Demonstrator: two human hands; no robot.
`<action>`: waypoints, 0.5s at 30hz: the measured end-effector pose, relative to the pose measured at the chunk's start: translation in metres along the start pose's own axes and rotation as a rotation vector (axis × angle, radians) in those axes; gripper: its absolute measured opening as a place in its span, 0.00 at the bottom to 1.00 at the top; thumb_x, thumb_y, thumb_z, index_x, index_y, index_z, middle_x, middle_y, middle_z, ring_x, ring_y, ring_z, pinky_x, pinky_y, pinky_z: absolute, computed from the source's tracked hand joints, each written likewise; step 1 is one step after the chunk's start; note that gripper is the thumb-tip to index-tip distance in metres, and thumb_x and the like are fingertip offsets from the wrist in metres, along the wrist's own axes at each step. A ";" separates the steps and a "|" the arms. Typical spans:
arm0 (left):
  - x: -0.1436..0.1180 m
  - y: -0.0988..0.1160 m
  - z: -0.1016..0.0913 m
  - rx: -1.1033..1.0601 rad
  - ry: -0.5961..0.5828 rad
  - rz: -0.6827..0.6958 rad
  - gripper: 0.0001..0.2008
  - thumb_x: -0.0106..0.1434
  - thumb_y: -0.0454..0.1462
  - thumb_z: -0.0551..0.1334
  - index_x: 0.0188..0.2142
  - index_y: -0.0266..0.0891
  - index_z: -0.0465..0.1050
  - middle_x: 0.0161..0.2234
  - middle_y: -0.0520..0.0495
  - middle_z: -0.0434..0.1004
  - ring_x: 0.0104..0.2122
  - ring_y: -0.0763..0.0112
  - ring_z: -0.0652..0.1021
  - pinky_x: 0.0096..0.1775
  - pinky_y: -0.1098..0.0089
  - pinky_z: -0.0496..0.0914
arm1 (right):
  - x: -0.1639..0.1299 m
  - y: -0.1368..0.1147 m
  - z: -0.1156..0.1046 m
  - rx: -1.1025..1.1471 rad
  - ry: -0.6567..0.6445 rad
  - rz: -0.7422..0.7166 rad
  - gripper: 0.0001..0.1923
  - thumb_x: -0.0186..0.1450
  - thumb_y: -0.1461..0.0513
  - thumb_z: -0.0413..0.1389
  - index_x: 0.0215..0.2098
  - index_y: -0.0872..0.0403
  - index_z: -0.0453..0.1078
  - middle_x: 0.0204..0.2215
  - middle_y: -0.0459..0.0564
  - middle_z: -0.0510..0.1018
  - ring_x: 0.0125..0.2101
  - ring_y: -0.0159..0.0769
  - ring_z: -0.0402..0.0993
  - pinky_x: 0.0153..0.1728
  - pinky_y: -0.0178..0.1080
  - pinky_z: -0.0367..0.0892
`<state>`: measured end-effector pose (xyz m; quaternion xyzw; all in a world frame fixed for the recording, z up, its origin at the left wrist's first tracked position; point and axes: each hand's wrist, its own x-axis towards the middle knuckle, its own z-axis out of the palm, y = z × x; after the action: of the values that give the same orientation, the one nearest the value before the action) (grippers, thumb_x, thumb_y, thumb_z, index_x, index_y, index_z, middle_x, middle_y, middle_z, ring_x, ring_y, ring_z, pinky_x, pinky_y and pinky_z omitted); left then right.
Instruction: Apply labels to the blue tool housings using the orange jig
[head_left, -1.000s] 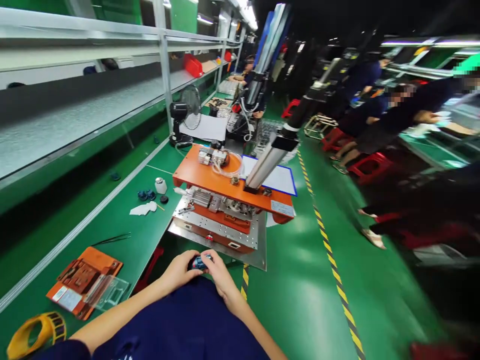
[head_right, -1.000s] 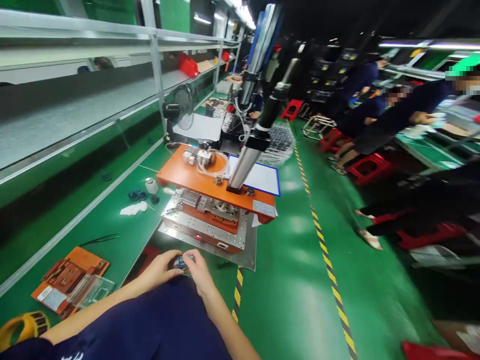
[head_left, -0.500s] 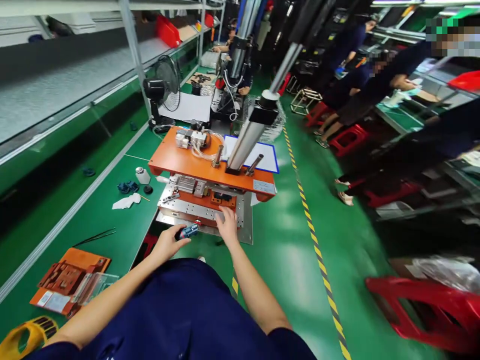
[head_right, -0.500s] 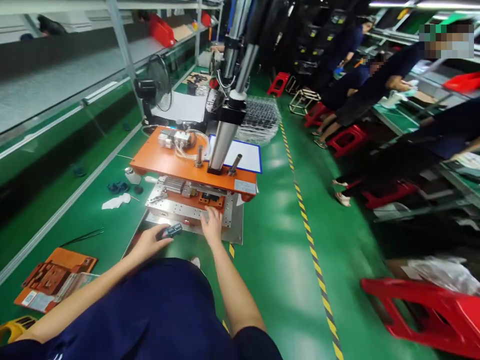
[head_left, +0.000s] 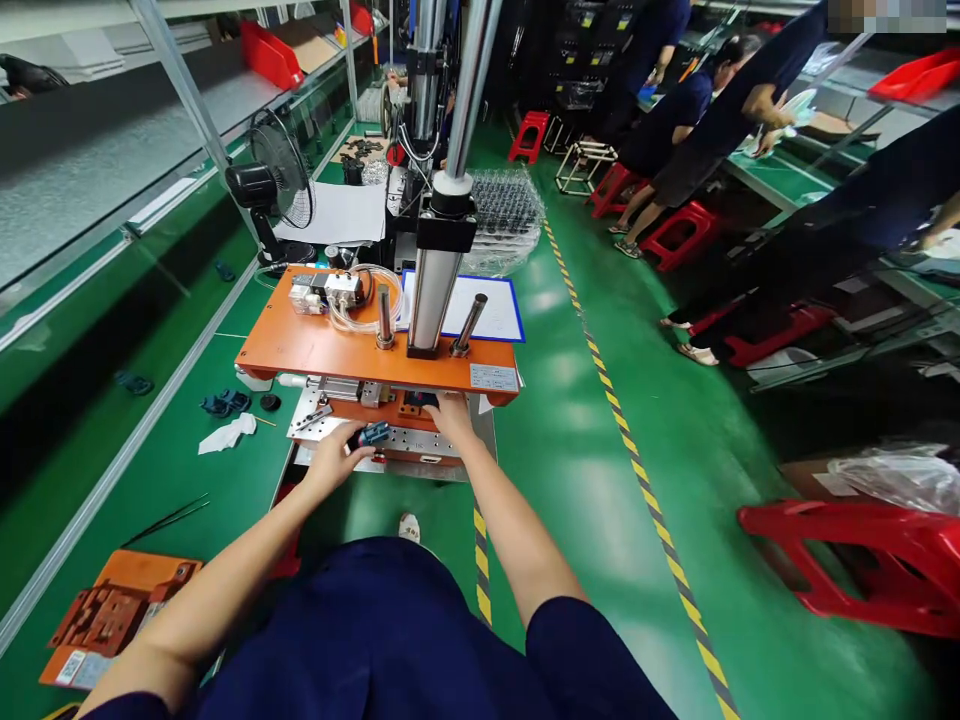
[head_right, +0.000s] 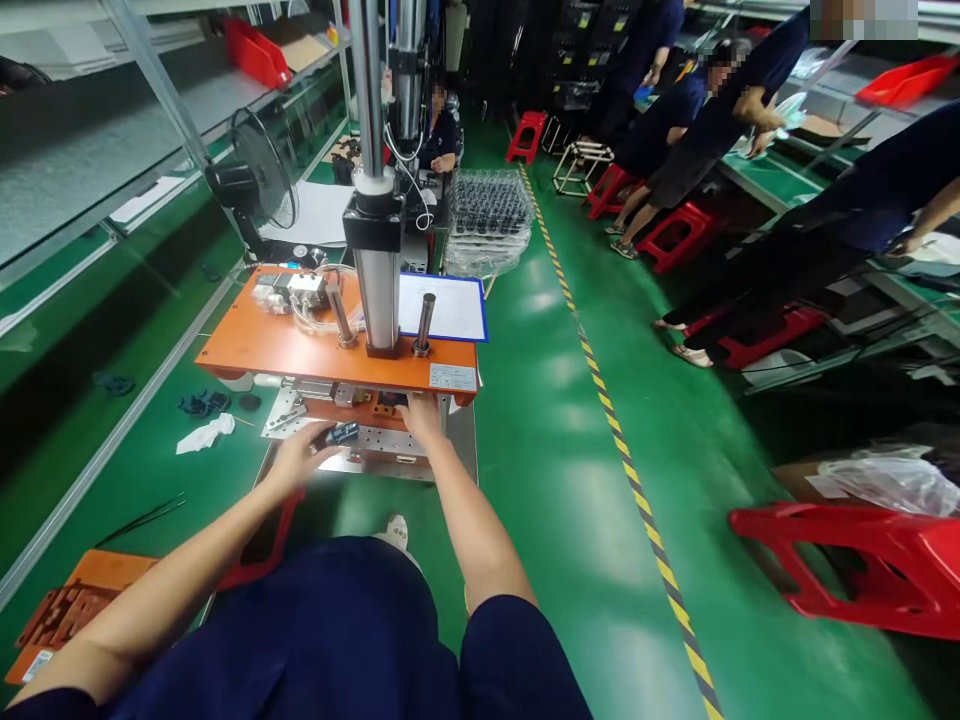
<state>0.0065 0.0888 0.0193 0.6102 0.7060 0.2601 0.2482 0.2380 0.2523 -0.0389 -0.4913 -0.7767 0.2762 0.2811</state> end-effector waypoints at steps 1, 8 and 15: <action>0.016 0.004 0.004 0.011 -0.018 0.021 0.22 0.62 0.41 0.66 0.55 0.38 0.73 0.53 0.39 0.79 0.52 0.54 0.78 0.56 0.58 0.70 | -0.014 0.001 -0.003 0.017 0.025 0.012 0.14 0.65 0.58 0.59 0.48 0.54 0.74 0.51 0.61 0.77 0.59 0.54 0.65 0.61 0.55 0.58; 0.119 0.031 0.054 0.099 -0.188 0.137 0.19 0.62 0.35 0.67 0.53 0.40 0.75 0.51 0.40 0.81 0.54 0.51 0.77 0.57 0.57 0.68 | -0.128 0.030 -0.023 0.132 0.264 0.219 0.20 0.66 0.54 0.53 0.54 0.54 0.69 0.53 0.61 0.73 0.55 0.50 0.68 0.60 0.55 0.63; 0.140 0.033 0.085 0.126 -0.200 0.106 0.15 0.65 0.41 0.64 0.49 0.38 0.76 0.53 0.35 0.78 0.58 0.46 0.72 0.58 0.54 0.64 | -0.159 0.071 -0.042 0.249 0.361 0.446 0.23 0.61 0.49 0.57 0.50 0.54 0.72 0.53 0.61 0.73 0.54 0.51 0.69 0.60 0.56 0.61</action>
<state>0.0691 0.2369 -0.0263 0.6840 0.6593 0.1659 0.2645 0.3679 0.1381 -0.0863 -0.6526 -0.5475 0.3324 0.4047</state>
